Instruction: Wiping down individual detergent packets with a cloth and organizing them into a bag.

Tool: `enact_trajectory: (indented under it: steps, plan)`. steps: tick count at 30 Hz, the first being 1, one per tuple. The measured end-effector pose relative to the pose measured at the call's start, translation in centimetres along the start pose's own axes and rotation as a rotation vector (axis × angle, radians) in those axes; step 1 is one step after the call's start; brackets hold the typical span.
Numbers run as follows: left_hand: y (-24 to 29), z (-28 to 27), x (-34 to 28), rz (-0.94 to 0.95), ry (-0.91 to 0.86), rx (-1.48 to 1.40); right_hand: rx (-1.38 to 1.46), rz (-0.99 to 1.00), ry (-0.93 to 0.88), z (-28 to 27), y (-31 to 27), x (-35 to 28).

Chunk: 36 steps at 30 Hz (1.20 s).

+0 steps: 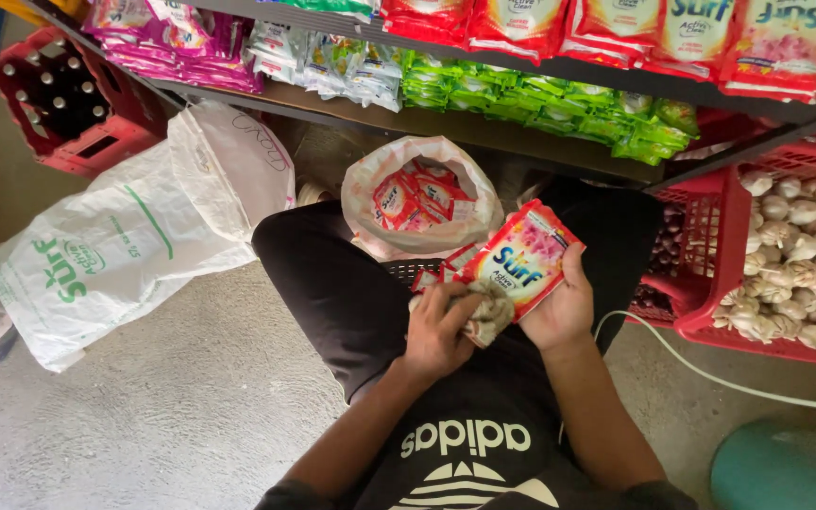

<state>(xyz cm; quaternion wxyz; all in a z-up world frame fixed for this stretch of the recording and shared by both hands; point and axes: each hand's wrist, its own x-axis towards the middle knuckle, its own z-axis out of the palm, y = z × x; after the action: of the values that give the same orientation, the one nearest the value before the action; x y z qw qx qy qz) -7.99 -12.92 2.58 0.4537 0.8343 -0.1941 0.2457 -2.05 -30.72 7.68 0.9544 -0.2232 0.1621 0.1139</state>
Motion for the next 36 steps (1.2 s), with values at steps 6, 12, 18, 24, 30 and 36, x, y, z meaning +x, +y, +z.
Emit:
enact_trajectory:
  steps: [6,12,18,24,30,36]
  plan:
    - [0.4,-3.0,8.1,-0.046,0.101,0.065,0.045,0.171,0.016,-1.1,3.8,-1.1]
    - [0.5,-1.6,8.1,-0.039,0.117,0.056,0.059,0.167,0.037,-3.0,3.8,-0.1]
    - [0.5,0.6,0.9,-0.031,0.038,0.071,0.108,0.012,-0.118,-2.8,1.1,1.1]
    - [2.5,0.0,5.0,0.068,0.041,0.178,0.206,0.162,0.078,-11.0,5.3,1.4]
    - [2.9,-0.4,10.2,0.017,0.094,0.272,0.085,0.216,0.174,-2.3,6.8,-1.2]
    - [2.7,2.1,3.0,0.046,0.011,0.187,0.129,0.145,0.179,-14.0,3.8,1.5]
